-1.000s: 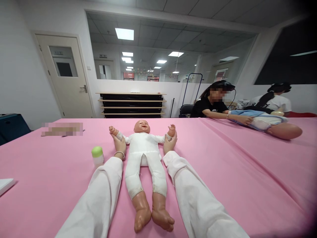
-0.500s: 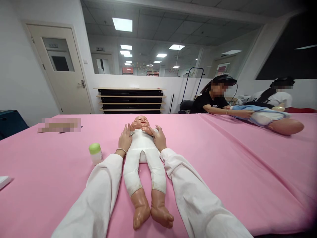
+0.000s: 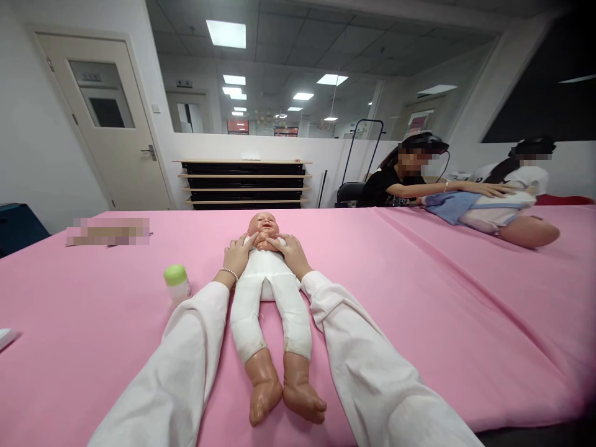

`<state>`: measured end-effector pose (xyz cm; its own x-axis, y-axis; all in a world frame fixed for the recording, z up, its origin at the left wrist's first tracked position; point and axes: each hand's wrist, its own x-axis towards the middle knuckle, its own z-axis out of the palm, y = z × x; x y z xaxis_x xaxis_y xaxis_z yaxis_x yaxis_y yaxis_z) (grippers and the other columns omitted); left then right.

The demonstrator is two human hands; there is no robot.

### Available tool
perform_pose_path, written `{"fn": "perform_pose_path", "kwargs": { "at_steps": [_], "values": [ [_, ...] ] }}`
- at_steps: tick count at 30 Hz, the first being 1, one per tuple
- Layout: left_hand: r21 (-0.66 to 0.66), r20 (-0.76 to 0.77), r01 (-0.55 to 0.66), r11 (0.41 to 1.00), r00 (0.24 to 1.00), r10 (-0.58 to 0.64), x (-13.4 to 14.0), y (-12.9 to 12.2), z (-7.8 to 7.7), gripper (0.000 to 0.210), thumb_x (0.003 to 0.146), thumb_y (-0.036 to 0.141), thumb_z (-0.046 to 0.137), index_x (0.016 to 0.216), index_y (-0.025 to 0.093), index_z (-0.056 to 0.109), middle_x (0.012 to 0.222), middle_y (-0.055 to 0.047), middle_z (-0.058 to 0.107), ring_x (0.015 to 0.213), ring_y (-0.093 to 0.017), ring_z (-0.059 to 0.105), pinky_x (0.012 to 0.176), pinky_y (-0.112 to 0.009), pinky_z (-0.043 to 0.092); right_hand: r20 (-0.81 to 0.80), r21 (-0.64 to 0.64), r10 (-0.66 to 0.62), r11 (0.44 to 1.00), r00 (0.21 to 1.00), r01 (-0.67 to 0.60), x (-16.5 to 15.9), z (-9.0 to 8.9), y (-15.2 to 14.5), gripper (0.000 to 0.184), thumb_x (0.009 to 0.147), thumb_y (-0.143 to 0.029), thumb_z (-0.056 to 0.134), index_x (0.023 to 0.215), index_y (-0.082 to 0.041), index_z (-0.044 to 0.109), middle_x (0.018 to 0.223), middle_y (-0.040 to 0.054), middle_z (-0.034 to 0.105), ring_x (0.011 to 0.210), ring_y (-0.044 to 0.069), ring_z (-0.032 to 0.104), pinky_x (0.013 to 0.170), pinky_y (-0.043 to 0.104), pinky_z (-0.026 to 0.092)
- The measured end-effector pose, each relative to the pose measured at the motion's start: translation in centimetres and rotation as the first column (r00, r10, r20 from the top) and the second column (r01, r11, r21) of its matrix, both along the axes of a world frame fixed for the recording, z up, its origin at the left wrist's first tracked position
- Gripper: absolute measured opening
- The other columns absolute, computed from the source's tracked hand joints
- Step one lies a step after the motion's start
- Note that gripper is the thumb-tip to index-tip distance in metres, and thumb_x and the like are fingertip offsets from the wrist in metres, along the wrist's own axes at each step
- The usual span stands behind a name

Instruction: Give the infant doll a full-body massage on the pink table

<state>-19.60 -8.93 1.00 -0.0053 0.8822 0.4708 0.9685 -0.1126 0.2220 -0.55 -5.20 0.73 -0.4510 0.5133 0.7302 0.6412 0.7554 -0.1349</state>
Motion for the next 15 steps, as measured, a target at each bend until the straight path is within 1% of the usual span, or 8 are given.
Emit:
{"fn": "perform_pose_path", "kwargs": {
  "at_steps": [5, 9, 12, 14, 15],
  "values": [
    [-0.022, -0.011, 0.003, 1.0, 1.0, -0.004, 0.2, 0.1, 0.2, 0.049, 0.089, 0.024, 0.033, 0.135, 0.04, 0.035, 0.14, -0.005, 0.039, 0.107, -0.031, 0.045, 0.084, -0.05, 0.042, 0.004, 0.01, 0.016, 1.0, 1.0, -0.016, 0.0, -0.3, 0.4, 0.035, 0.09, -0.024, 0.042, 0.119, -0.034, 0.056, 0.118, 0.0032, 0.055, 0.112, 0.019, 0.046, 0.099, 0.036, 0.034],
    [0.003, 0.052, 0.011, 1.0, 0.999, -0.011, 0.0, 0.3, -0.3, 0.048, 0.089, 0.028, 0.036, 0.136, 0.039, 0.034, 0.14, -0.006, 0.039, 0.109, -0.032, 0.045, 0.086, -0.052, 0.041, -0.016, 0.018, 0.043, 0.999, 0.999, -0.043, 0.1, -0.4, 0.6, 0.035, 0.089, -0.024, 0.041, 0.118, -0.035, 0.056, 0.118, 0.0025, 0.055, 0.11, 0.019, 0.047, 0.098, 0.037, 0.035],
    [0.076, 0.179, -0.003, 0.997, 0.984, -0.011, -0.3, 0.4, -1.0, 0.052, 0.087, 0.025, 0.039, 0.138, 0.033, 0.033, 0.137, -0.008, 0.042, 0.113, -0.03, 0.045, 0.092, -0.049, 0.04, -0.085, -0.013, -0.014, 1.0, 0.996, 0.013, 0.1, -0.8, 0.6, 0.036, 0.089, -0.023, 0.04, 0.119, -0.034, 0.056, 0.115, 0.0035, 0.055, 0.107, 0.018, 0.048, 0.098, 0.036, 0.036],
    [0.149, 0.301, -0.016, 0.989, 0.953, -0.03, -0.6, 0.5, -1.5, 0.057, 0.085, 0.019, 0.04, 0.14, 0.026, 0.028, 0.135, -0.008, 0.044, 0.116, -0.026, 0.045, 0.097, -0.043, 0.039, -0.198, -0.07, -0.058, 0.997, 0.978, 0.045, 0.3, -1.2, 0.6, 0.04, 0.086, -0.02, 0.041, 0.123, -0.03, 0.053, 0.114, 0.0058, 0.055, 0.107, 0.018, 0.048, 0.098, 0.037, 0.037],
    [0.181, 0.359, -0.026, 0.983, 0.932, -0.042, -0.7, 0.5, -1.6, 0.06, 0.084, 0.016, 0.04, 0.142, 0.024, 0.025, 0.136, -0.008, 0.044, 0.118, -0.024, 0.044, 0.099, -0.04, 0.038, -0.279, -0.111, -0.077, 0.993, 0.957, 0.047, 0.4, -1.4, 0.6, 0.044, 0.084, -0.017, 0.042, 0.127, -0.026, 0.049, 0.115, 0.0073, 0.054, 0.108, 0.019, 0.048, 0.098, 0.037, 0.037]
  ]
}}
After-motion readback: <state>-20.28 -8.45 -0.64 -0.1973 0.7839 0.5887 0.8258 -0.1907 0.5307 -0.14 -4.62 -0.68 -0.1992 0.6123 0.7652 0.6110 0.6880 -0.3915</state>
